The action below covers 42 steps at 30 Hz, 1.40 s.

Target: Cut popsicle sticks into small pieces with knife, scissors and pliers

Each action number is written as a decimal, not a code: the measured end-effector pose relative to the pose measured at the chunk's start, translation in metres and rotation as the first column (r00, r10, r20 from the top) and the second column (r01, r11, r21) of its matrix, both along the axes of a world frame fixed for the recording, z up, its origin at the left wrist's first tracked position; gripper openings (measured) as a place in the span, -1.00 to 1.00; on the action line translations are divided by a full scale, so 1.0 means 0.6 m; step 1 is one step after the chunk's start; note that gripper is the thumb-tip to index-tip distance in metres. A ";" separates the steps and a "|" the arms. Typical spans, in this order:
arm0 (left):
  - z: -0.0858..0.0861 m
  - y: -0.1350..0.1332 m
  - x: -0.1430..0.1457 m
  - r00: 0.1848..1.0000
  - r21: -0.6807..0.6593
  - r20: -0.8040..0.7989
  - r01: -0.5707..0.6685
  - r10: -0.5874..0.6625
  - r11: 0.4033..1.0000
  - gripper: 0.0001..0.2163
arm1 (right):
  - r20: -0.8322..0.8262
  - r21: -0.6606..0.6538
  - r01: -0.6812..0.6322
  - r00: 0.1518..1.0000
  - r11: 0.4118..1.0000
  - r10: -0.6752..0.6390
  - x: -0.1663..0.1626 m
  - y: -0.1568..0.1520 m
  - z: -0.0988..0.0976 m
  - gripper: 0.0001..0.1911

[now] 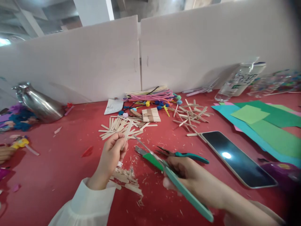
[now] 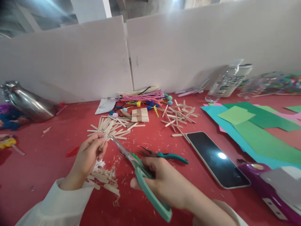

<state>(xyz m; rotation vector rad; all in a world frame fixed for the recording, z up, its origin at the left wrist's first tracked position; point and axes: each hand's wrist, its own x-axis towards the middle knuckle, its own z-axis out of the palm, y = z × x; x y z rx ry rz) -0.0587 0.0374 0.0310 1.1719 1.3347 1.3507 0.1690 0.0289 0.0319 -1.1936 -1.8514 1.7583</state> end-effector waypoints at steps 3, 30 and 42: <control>-0.002 0.001 -0.004 1.000 0.015 -0.009 -0.026 0.026 1.000 -0.84 | 0.120 0.015 -0.005 0.993 1.000 0.003 0.005 -0.001 -0.004 -0.67; -0.011 -0.017 0.014 0.972 0.175 -0.235 0.042 0.000 0.984 -0.78 | 0.068 -0.141 0.075 0.996 0.987 -0.066 -0.010 -0.019 -0.009 -0.61; -0.012 -0.017 0.010 0.984 0.134 -0.177 0.039 -0.015 0.990 -0.73 | 0.071 -0.050 0.045 0.997 0.998 -0.042 -0.008 -0.015 -0.004 -0.60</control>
